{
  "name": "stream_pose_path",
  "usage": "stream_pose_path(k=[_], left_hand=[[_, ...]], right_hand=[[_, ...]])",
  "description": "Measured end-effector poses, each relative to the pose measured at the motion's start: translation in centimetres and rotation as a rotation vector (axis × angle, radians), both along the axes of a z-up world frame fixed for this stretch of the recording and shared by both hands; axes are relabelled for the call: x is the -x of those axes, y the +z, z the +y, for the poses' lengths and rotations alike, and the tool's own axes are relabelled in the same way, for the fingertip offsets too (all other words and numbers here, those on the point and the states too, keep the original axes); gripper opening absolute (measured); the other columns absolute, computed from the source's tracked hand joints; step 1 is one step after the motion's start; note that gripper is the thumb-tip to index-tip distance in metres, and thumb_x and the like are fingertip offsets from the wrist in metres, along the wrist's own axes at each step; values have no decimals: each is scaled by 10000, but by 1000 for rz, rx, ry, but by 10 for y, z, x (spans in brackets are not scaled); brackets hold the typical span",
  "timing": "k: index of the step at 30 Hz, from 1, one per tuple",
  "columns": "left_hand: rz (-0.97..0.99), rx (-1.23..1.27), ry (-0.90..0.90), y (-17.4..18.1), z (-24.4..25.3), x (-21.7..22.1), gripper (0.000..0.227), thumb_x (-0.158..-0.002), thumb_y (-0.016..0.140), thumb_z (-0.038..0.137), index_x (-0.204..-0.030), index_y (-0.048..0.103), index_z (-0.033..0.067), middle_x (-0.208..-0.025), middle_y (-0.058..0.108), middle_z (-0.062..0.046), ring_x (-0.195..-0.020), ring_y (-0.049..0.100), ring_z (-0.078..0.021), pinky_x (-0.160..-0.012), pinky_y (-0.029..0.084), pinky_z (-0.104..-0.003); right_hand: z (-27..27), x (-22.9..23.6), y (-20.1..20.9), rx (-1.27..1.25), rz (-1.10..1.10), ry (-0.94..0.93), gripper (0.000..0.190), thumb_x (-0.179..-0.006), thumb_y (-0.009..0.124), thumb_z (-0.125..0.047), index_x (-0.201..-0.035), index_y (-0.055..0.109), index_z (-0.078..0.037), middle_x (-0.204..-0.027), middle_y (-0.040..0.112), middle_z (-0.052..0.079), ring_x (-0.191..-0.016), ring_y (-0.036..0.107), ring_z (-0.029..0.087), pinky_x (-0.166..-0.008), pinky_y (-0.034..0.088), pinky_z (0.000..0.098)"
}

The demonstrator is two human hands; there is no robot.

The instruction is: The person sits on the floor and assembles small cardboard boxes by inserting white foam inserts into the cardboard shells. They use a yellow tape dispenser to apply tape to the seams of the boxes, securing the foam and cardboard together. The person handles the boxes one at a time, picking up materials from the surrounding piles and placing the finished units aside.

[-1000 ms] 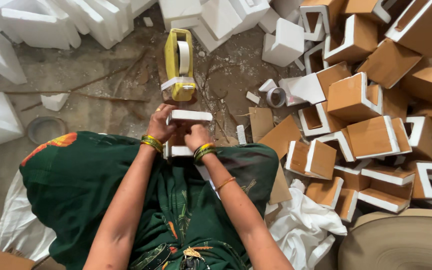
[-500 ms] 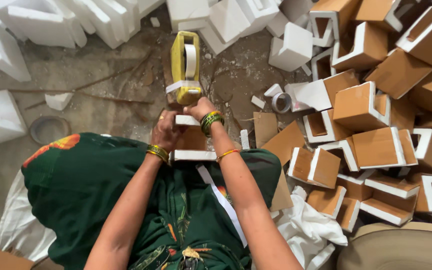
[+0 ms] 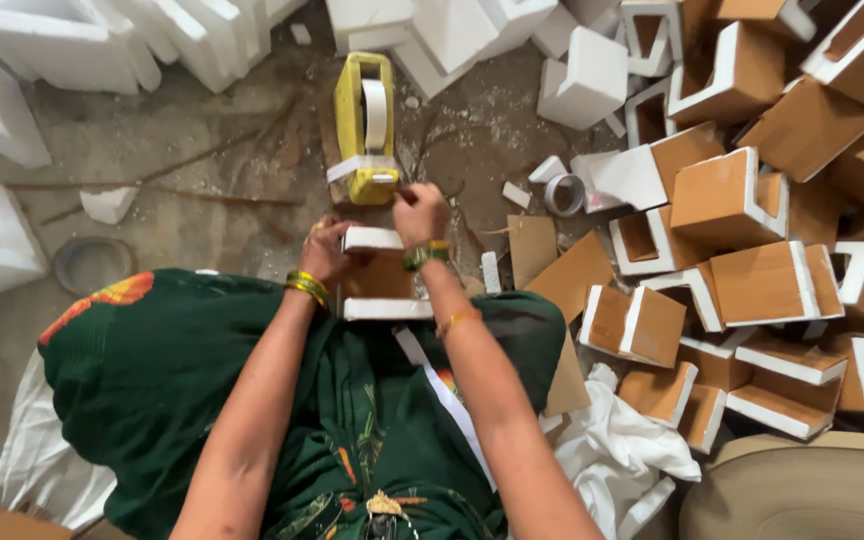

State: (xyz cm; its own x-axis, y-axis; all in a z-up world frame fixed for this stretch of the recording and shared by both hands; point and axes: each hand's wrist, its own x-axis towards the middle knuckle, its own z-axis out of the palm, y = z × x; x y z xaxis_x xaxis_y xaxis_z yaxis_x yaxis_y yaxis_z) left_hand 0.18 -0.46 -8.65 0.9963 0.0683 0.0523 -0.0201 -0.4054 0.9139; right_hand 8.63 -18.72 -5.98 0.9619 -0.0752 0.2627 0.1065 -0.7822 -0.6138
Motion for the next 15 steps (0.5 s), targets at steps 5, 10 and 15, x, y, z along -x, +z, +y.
stream_pose_path(k=[5, 10, 15], left_hand=[[89, -221, 73, -24, -1, 4, 511, -569, 939, 264, -1047, 781, 174, -1062, 690, -158, -1030, 622, -409, -892, 505, -493], [134, 148, 438, -59, -23, 42, 483, -654, 877, 166, -1103, 711, 103, -1036, 743, -129, -982, 681, -323, -874, 563, -415], [394, 429, 637, -60, -31, 81, 690, -642, 911, 152, -1244, 595, 33, -1038, 738, -135, -917, 716, -231, -787, 585, -361]], right_hand=[[-27, 41, -12, -452, 20, -202, 179, -898, 729, -229, -934, 739, -54, -931, 723, 124, -846, 659, 252, -772, 539, 368], [-16, 11, 0, -801, 121, 23, 241, -960, 668, -286, -1073, 732, -83, -947, 711, 89, -829, 641, 156, -742, 508, 324], [38, -61, 58, -175, 410, 127, 362, -923, 745, -336, -868, 761, 22, -745, 733, 131, -657, 654, 194, -634, 525, 360]])
